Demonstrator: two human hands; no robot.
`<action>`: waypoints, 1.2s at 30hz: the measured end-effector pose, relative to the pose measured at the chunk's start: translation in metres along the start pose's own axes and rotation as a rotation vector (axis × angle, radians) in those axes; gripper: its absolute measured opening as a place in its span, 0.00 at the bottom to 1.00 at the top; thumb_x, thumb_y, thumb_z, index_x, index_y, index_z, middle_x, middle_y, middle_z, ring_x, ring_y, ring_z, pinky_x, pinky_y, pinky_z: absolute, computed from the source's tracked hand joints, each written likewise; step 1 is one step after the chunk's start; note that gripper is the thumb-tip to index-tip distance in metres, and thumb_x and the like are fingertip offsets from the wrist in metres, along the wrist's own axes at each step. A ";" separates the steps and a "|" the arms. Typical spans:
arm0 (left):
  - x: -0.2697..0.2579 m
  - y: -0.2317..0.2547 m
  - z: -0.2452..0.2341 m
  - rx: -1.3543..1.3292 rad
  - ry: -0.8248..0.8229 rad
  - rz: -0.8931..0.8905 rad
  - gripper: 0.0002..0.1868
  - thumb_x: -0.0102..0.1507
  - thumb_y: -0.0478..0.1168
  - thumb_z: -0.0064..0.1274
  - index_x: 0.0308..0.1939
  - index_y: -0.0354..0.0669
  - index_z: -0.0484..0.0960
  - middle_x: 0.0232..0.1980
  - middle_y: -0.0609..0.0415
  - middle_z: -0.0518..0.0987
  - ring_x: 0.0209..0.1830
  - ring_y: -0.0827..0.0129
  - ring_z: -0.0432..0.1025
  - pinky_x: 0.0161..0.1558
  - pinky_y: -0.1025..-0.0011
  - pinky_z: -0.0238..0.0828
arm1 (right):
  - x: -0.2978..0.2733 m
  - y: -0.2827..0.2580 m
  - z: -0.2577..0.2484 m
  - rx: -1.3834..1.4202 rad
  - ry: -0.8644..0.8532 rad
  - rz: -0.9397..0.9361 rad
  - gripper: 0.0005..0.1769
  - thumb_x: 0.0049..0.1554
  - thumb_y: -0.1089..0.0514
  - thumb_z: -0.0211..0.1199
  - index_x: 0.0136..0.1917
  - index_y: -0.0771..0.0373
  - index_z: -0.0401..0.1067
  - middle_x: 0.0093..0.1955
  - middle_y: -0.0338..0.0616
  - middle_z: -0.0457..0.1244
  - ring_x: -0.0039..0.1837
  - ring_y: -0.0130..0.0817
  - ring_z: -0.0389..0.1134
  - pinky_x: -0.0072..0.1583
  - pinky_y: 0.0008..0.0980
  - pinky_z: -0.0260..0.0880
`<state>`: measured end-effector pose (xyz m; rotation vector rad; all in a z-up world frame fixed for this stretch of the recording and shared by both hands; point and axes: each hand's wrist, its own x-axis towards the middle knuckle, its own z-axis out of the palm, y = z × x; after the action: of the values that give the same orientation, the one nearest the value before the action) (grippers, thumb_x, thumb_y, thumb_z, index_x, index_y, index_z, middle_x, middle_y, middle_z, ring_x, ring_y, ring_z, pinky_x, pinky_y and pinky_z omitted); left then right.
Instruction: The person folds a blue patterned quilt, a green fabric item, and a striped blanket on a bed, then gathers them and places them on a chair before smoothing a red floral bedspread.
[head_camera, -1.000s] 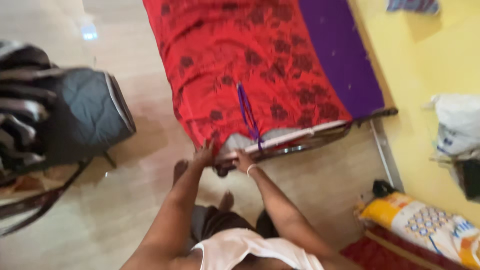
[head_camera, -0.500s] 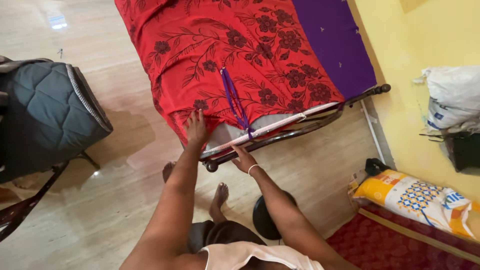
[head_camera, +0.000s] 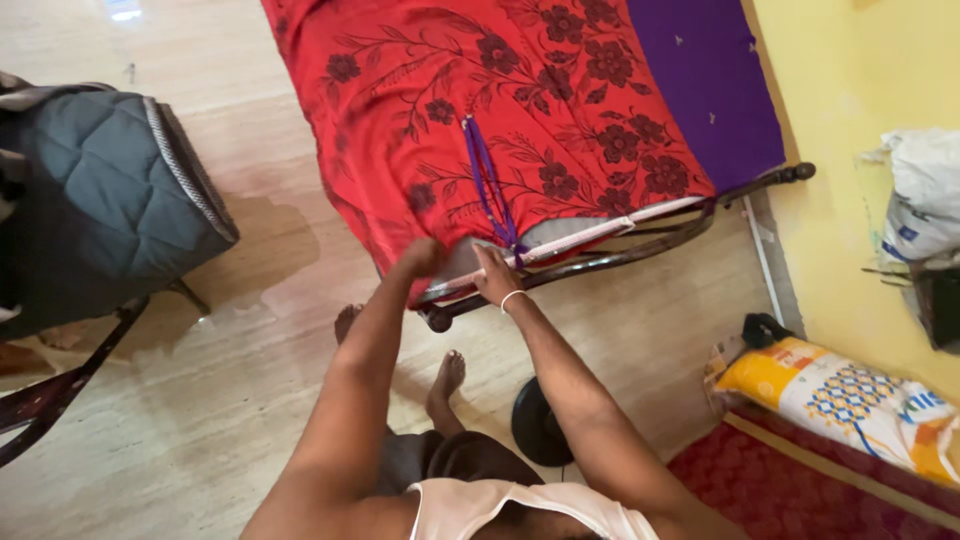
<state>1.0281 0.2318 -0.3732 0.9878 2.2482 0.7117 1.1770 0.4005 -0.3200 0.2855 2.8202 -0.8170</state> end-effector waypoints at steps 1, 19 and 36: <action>-0.005 0.005 0.004 -0.045 -0.043 0.228 0.09 0.50 0.38 0.60 0.33 0.44 0.89 0.35 0.45 0.85 0.34 0.55 0.80 0.38 0.59 0.76 | 0.002 -0.003 -0.002 -0.051 -0.011 0.024 0.44 0.52 0.62 0.65 0.79 0.54 0.52 0.76 0.56 0.53 0.73 0.56 0.58 0.67 0.49 0.65; -0.098 0.013 0.008 -0.105 0.333 -0.072 0.05 0.61 0.39 0.52 0.37 0.42 0.78 0.38 0.40 0.80 0.37 0.41 0.76 0.39 0.47 0.72 | -0.066 -0.021 -0.018 -0.117 -0.022 -0.054 0.20 0.52 0.61 0.63 0.59 0.62 0.70 0.45 0.62 0.68 0.50 0.63 0.68 0.53 0.58 0.67; -0.083 0.009 0.030 0.057 -0.493 -0.105 0.19 0.71 0.50 0.39 0.51 0.44 0.82 0.44 0.41 0.85 0.46 0.51 0.80 0.51 0.52 0.74 | -0.022 -0.040 0.023 -0.301 -0.585 -0.063 0.28 0.64 0.37 0.44 0.68 0.52 0.69 0.68 0.47 0.63 0.73 0.45 0.59 0.73 0.68 0.44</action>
<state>1.0992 0.1803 -0.3638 0.9423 1.8751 0.3143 1.1914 0.3520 -0.3132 -0.0809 2.3517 -0.3867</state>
